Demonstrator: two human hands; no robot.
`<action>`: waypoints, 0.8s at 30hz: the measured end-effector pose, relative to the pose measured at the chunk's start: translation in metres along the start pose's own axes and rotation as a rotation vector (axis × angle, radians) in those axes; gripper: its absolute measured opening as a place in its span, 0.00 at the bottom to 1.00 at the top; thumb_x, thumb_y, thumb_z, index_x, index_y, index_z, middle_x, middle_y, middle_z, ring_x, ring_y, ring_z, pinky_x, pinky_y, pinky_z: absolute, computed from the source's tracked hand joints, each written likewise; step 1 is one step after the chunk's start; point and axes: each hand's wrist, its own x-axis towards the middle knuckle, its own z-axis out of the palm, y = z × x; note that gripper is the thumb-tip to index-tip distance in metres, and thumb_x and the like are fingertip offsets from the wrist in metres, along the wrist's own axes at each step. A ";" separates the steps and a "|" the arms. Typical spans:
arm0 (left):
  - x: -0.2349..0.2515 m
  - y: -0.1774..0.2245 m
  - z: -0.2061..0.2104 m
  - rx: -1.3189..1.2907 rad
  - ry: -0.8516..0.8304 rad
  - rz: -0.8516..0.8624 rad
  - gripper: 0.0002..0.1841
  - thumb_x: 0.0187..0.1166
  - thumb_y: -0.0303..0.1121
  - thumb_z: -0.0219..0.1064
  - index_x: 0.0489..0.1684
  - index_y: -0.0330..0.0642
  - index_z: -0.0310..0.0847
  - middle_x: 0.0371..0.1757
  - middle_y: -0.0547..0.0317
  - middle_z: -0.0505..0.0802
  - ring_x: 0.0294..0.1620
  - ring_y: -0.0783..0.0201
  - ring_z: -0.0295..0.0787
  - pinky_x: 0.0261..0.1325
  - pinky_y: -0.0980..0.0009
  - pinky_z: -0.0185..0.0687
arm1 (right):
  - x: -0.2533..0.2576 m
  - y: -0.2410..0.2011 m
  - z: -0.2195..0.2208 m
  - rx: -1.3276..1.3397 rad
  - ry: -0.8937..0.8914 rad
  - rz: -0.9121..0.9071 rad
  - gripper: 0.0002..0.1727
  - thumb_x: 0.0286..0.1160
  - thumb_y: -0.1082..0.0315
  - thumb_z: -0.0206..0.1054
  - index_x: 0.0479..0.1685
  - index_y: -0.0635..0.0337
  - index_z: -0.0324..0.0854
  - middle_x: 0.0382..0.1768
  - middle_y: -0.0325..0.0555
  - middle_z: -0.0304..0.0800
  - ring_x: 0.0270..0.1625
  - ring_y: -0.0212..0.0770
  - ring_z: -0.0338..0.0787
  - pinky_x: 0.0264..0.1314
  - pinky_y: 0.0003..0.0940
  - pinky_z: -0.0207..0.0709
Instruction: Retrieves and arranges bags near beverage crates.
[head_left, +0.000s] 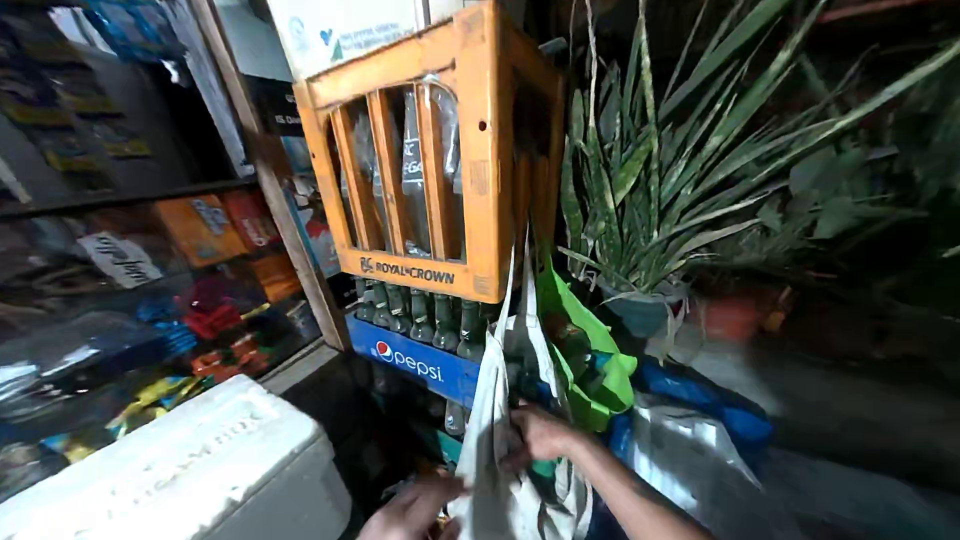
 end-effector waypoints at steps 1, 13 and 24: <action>0.037 0.008 0.010 0.033 0.022 0.139 0.15 0.83 0.27 0.63 0.62 0.32 0.87 0.65 0.42 0.91 0.68 0.49 0.89 0.73 0.54 0.82 | -0.008 -0.001 -0.002 0.021 -0.025 -0.055 0.45 0.64 0.53 0.84 0.81 0.68 0.72 0.87 0.70 0.59 0.88 0.65 0.64 0.89 0.59 0.58; 0.123 -0.053 0.034 0.681 -0.252 0.371 0.20 0.84 0.45 0.64 0.33 0.37 0.91 0.40 0.46 0.95 0.61 0.45 0.90 0.86 0.50 0.63 | -0.032 0.024 -0.011 0.166 0.094 0.131 0.50 0.60 0.62 0.85 0.88 0.53 0.64 0.87 0.70 0.57 0.87 0.67 0.64 0.84 0.61 0.65; 0.152 -0.001 0.050 0.657 -0.624 -0.199 0.14 0.86 0.30 0.58 0.56 0.28 0.85 0.50 0.33 0.92 0.60 0.35 0.88 0.72 0.43 0.76 | -0.102 0.026 -0.141 0.908 1.066 -0.249 0.35 0.56 0.82 0.67 0.70 0.50 0.74 0.51 0.32 0.91 0.48 0.27 0.92 0.48 0.30 0.92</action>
